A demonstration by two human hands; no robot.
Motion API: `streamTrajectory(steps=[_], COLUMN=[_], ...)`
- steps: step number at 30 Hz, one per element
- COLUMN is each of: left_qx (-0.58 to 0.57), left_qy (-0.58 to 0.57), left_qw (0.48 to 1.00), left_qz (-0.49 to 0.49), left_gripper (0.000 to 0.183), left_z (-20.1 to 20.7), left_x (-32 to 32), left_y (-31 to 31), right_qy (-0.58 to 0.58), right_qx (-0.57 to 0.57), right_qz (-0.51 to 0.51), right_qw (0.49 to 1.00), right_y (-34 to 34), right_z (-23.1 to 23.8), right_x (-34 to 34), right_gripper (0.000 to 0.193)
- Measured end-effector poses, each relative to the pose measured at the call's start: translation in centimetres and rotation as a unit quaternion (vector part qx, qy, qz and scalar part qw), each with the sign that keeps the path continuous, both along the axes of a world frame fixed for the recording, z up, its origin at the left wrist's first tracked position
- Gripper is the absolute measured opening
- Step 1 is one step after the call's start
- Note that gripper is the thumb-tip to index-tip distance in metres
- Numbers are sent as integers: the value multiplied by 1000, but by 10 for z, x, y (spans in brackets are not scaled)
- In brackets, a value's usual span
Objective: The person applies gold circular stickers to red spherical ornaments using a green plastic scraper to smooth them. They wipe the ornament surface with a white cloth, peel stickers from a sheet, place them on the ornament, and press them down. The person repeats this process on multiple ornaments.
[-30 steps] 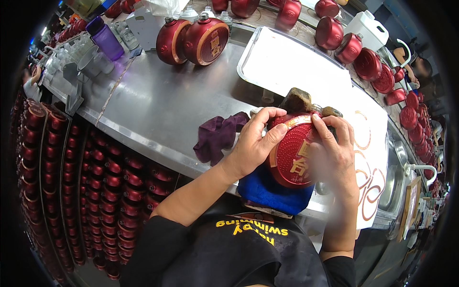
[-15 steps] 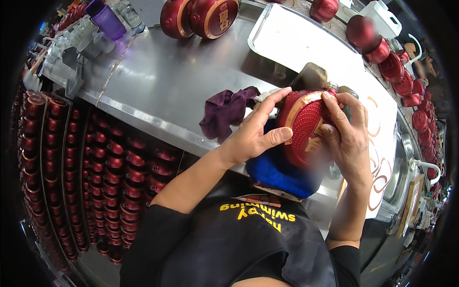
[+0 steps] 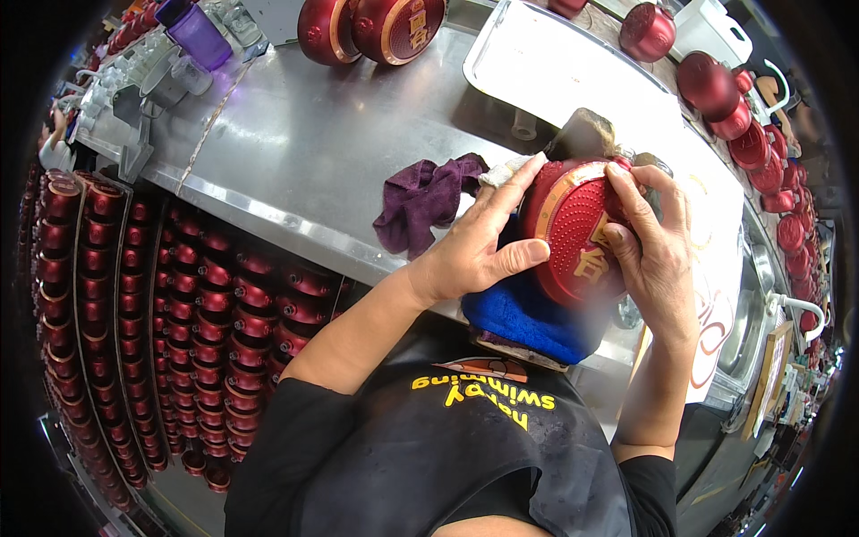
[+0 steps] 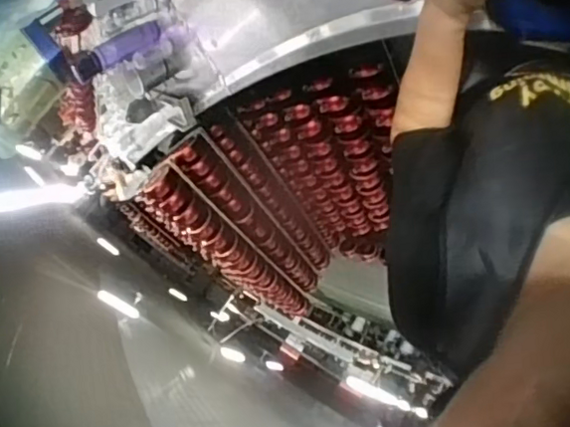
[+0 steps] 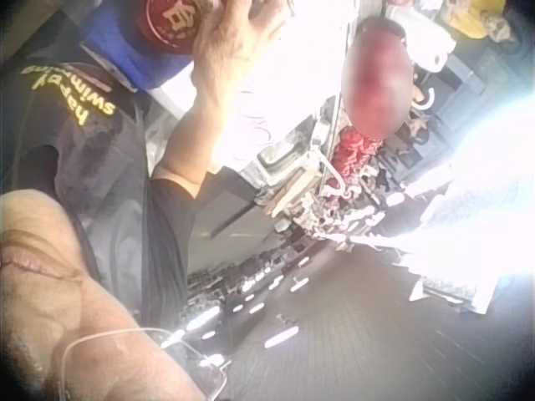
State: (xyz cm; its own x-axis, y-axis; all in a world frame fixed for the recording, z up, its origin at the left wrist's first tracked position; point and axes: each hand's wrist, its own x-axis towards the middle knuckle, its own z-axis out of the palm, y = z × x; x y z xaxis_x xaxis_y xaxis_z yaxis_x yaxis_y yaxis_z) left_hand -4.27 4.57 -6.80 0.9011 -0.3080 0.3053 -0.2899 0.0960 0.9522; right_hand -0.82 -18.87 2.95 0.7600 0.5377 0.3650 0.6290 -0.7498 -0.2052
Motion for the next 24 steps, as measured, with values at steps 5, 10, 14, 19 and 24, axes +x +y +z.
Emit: streamTrajectory(steps=[5,10,14,19,24], left_qx=[18,23,207,305,344], left_qy=[2,-51,-294,-304,-351], left_qw=[1000,997,914,891,869], left_qz=[-4,47,189,145,67], left_gripper=[99,98,90,79,71], left_z=[-3,-4,12,42,67], left_x=[-1,-4,-12,18,59], left_y=[2,-1,-1,3,-4], right_qy=[2,17,41,40,74], right_qx=[-8,6,48,76,145], right_qz=[-3,6,-4,-43,-32], right_qw=[1000,1000,998,995,986], right_y=[0,1,-13,-38,-47], right_z=[2,4,6,-3,-23], right_x=[-1,-1,-2,-2,-11], right_gripper=[50,51,56,53,50])
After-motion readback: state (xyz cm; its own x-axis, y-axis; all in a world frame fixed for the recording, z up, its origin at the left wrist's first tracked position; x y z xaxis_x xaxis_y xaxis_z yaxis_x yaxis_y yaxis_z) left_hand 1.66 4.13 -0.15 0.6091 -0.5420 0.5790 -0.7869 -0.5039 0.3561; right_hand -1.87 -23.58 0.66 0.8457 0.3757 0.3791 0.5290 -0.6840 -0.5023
